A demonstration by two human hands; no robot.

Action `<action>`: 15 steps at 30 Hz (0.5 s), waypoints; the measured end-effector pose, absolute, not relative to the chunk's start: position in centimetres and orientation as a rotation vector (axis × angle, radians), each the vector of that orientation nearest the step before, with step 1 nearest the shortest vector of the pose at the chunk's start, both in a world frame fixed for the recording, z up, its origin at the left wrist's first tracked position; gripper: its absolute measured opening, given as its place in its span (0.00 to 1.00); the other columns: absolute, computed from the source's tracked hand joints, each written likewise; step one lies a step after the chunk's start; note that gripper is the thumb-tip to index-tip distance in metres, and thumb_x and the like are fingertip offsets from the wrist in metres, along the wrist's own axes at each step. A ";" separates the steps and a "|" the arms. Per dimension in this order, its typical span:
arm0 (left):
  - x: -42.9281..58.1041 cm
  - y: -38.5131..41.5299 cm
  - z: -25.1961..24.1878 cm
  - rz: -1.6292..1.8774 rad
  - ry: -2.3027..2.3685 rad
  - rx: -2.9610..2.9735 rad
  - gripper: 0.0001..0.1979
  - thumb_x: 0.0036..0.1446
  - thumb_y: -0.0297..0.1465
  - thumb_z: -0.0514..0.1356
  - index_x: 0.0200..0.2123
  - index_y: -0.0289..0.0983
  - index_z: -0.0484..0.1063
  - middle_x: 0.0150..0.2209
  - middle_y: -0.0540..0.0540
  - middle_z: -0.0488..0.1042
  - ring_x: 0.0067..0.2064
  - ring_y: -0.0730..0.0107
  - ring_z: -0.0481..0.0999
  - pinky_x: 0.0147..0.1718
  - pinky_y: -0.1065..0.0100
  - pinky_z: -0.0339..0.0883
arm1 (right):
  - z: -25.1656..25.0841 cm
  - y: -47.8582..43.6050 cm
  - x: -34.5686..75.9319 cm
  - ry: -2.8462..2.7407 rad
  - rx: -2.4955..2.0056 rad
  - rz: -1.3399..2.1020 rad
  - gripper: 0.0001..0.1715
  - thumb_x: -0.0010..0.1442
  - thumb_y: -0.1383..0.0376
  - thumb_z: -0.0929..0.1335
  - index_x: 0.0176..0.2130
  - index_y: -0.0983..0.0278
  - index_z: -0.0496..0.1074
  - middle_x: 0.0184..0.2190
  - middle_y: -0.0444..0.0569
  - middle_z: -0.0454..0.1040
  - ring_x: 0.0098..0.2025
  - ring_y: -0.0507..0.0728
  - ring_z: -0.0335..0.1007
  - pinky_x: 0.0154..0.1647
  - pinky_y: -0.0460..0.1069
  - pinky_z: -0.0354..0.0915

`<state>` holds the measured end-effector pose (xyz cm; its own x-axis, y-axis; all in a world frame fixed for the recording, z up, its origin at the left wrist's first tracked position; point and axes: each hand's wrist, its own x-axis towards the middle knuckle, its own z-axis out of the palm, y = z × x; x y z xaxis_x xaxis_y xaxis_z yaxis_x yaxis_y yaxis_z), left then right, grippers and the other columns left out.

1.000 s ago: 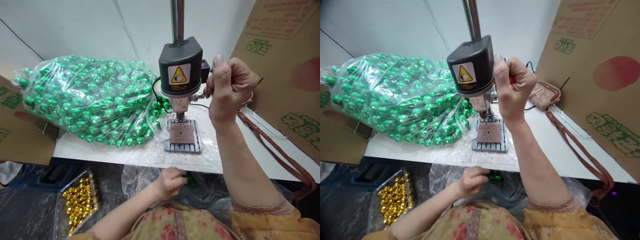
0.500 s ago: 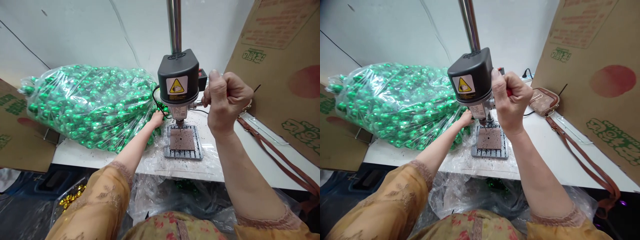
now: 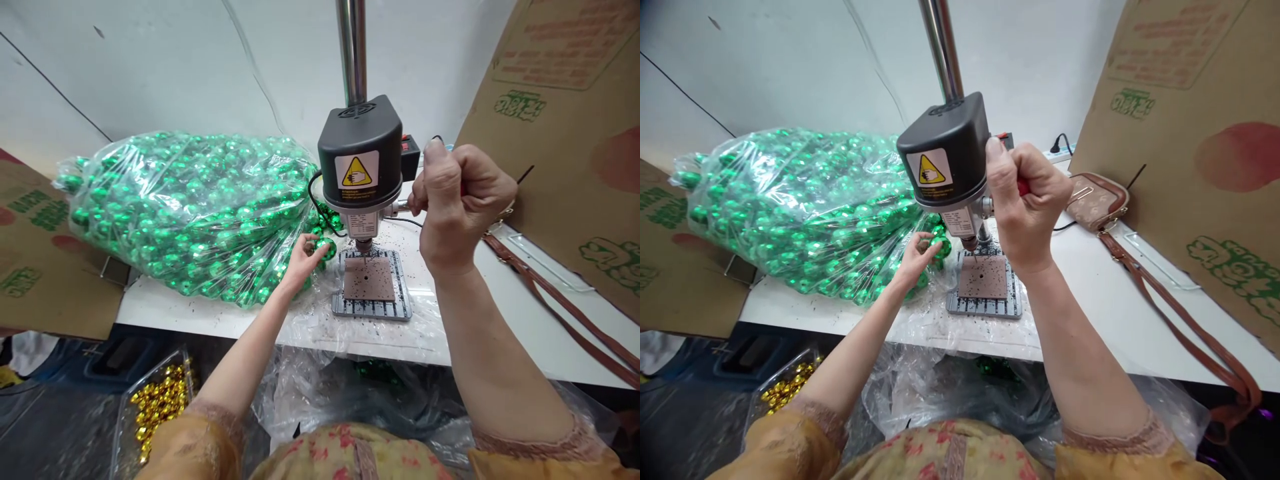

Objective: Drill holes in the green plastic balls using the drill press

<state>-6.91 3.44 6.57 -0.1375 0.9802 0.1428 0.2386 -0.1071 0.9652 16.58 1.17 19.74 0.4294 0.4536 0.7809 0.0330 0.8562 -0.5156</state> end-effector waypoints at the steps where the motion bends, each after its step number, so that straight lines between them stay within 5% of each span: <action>1: -6.6 2.4 6.6 1.278 1.363 1.260 0.24 0.51 0.46 0.73 0.43 0.41 0.68 0.29 0.53 0.71 0.28 0.71 0.73 0.29 0.70 0.67 | 19.7 1.2 16.6 -1.104 -0.505 0.274 0.31 0.67 0.53 0.70 0.20 0.58 0.55 0.17 0.39 0.51 0.19 0.49 0.49 0.24 0.53 0.50; 9: -3.9 0.2 6.4 1.086 0.940 0.838 0.23 0.52 0.36 0.71 0.49 0.41 0.70 0.44 0.45 0.81 0.44 0.60 0.83 0.47 0.53 0.79 | 19.4 1.9 16.7 -1.096 -0.522 0.268 0.33 0.66 0.48 0.70 0.21 0.58 0.51 0.16 0.39 0.51 0.19 0.50 0.48 0.21 0.53 0.50; 15: -2.6 1.0 4.9 1.220 0.994 0.885 0.28 0.51 0.48 0.74 0.44 0.42 0.65 0.40 0.50 0.79 0.41 0.65 0.82 0.44 0.59 0.77 | 19.7 1.4 16.6 -1.114 -0.496 0.266 0.34 0.65 0.46 0.70 0.21 0.58 0.52 0.16 0.38 0.51 0.19 0.49 0.48 0.21 0.52 0.50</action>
